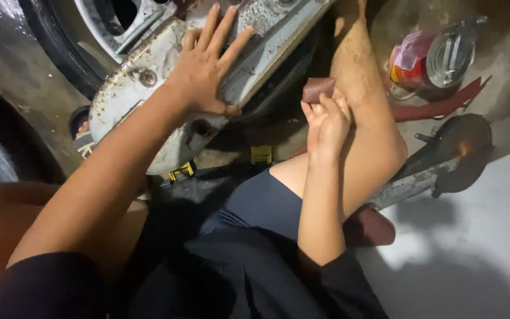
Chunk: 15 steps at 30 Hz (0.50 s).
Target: The person scrubs a large, dirty metal part with a small abrasive pad while sitting on the floor. They repeatedly dip the pad into a pink bucket of water to wet it and continue scrubbing the surface of the metal object.
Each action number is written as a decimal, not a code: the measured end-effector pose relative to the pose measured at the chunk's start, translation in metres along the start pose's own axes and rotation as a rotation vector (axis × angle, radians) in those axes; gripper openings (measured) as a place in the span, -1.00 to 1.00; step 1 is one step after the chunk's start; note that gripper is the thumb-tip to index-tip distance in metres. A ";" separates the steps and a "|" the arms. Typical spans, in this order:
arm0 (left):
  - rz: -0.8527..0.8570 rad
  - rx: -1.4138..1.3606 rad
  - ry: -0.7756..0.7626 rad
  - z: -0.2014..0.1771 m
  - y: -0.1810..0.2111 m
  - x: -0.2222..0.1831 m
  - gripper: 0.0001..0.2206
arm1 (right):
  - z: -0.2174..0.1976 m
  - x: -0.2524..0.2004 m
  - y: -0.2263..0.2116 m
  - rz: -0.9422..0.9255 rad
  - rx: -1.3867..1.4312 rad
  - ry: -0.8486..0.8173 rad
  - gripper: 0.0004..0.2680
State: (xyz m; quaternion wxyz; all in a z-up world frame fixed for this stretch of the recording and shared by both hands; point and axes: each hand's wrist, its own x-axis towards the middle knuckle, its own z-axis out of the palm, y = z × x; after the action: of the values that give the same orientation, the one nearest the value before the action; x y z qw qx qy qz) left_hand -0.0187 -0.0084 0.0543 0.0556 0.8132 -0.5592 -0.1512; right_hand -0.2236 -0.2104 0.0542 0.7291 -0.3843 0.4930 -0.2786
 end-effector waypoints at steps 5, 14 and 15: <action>-0.111 -0.026 0.037 0.001 0.011 0.006 0.36 | 0.021 -0.011 -0.008 0.102 -0.012 -0.040 -0.76; -0.144 -0.081 0.146 -0.014 0.024 0.055 0.28 | 0.012 -0.007 -0.009 0.139 0.049 -0.106 -0.83; -0.148 -0.079 0.148 -0.013 0.023 0.064 0.28 | 0.010 -0.005 -0.009 0.139 0.048 -0.111 -0.83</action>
State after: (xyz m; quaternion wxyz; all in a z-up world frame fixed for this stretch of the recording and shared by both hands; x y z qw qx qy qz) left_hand -0.0139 -0.0773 0.0610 0.1175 0.8584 -0.4855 -0.1163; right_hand -0.2159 -0.2081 0.0664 0.7821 -0.3461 0.4705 -0.2173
